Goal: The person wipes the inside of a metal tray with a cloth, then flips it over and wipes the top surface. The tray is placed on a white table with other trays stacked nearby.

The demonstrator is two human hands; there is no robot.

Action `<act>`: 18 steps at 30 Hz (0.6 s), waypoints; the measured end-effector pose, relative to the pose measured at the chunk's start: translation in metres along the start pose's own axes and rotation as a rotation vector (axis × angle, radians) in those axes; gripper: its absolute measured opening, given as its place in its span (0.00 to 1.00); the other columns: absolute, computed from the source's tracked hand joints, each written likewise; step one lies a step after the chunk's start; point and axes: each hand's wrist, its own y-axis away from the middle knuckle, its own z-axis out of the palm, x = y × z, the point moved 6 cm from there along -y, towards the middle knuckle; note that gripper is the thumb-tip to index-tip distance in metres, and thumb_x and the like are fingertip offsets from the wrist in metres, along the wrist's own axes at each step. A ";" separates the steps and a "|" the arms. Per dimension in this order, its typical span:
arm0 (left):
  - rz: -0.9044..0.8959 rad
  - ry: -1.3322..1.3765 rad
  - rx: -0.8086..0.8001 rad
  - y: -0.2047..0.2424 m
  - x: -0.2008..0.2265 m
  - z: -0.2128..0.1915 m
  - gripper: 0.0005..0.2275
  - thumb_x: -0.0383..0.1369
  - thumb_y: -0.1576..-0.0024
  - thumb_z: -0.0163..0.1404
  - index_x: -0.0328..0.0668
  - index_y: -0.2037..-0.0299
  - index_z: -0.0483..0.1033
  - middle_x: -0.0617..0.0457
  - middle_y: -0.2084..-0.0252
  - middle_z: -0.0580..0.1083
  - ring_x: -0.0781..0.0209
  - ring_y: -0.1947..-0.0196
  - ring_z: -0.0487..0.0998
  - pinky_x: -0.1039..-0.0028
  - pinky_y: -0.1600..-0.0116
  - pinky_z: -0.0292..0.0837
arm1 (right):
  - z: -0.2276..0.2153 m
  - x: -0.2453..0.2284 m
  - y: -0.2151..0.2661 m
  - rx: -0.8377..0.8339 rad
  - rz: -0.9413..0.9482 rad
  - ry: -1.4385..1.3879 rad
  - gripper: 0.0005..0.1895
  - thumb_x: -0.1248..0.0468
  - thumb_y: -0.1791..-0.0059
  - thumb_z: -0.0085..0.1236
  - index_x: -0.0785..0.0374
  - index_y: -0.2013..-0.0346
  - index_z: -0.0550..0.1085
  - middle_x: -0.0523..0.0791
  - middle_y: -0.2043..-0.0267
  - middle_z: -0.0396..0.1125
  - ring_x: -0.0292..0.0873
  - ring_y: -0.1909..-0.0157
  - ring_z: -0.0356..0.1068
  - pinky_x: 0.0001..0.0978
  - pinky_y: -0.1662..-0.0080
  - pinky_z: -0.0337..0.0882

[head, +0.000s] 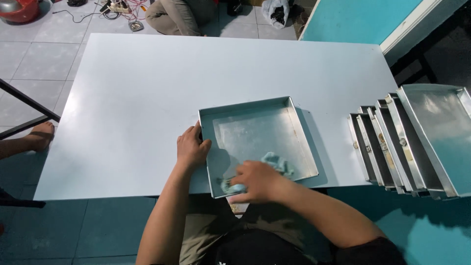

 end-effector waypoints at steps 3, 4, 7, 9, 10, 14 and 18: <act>0.024 0.015 0.021 0.001 0.001 -0.002 0.31 0.39 0.50 0.49 0.39 0.34 0.69 0.42 0.56 0.75 0.38 0.52 0.76 0.55 0.47 0.65 | -0.006 0.042 0.037 -0.132 0.196 -0.019 0.26 0.33 0.54 0.55 0.49 0.69 0.81 0.44 0.70 0.70 0.48 0.65 0.69 0.41 0.58 0.72; 0.022 0.019 0.018 0.000 0.000 -0.002 0.31 0.39 0.50 0.49 0.39 0.34 0.69 0.42 0.56 0.75 0.38 0.52 0.76 0.55 0.47 0.65 | -0.015 0.050 0.048 -0.137 0.197 -0.020 0.26 0.33 0.54 0.55 0.49 0.69 0.81 0.44 0.70 0.70 0.48 0.65 0.69 0.41 0.58 0.72; 0.017 0.020 0.029 0.000 -0.002 0.002 0.31 0.39 0.50 0.50 0.40 0.33 0.69 0.44 0.56 0.76 0.42 0.52 0.76 0.58 0.47 0.64 | -0.022 0.083 0.085 -0.265 0.418 0.123 0.28 0.30 0.51 0.48 0.47 0.74 0.78 0.39 0.69 0.70 0.43 0.61 0.70 0.37 0.52 0.71; 0.021 -0.050 0.038 0.000 -0.002 0.007 0.32 0.41 0.50 0.49 0.41 0.32 0.68 0.45 0.55 0.75 0.43 0.50 0.75 0.58 0.44 0.62 | -0.023 0.092 0.098 -0.129 0.410 0.241 0.30 0.28 0.52 0.47 0.46 0.72 0.79 0.38 0.64 0.71 0.42 0.55 0.71 0.37 0.51 0.70; 0.020 -0.050 0.035 0.002 0.002 0.007 0.32 0.41 0.50 0.49 0.41 0.32 0.68 0.45 0.55 0.75 0.43 0.50 0.75 0.58 0.44 0.62 | -0.019 0.090 0.094 -0.132 0.412 0.238 0.30 0.28 0.52 0.47 0.46 0.72 0.79 0.38 0.64 0.71 0.42 0.55 0.71 0.37 0.51 0.70; -0.036 -0.060 0.030 0.005 0.009 0.003 0.30 0.39 0.48 0.49 0.43 0.31 0.67 0.48 0.54 0.76 0.49 0.51 0.76 0.62 0.43 0.62 | 0.000 0.061 0.053 -0.119 0.351 0.098 0.28 0.32 0.51 0.47 0.49 0.74 0.77 0.41 0.67 0.71 0.46 0.57 0.71 0.41 0.52 0.71; -0.099 -0.058 0.001 0.006 0.010 -0.001 0.29 0.37 0.45 0.50 0.47 0.30 0.67 0.51 0.54 0.76 0.53 0.51 0.77 0.65 0.42 0.62 | 0.009 -0.005 -0.008 -0.117 0.135 -0.022 0.29 0.32 0.54 0.54 0.55 0.70 0.78 0.45 0.65 0.70 0.47 0.58 0.69 0.41 0.52 0.70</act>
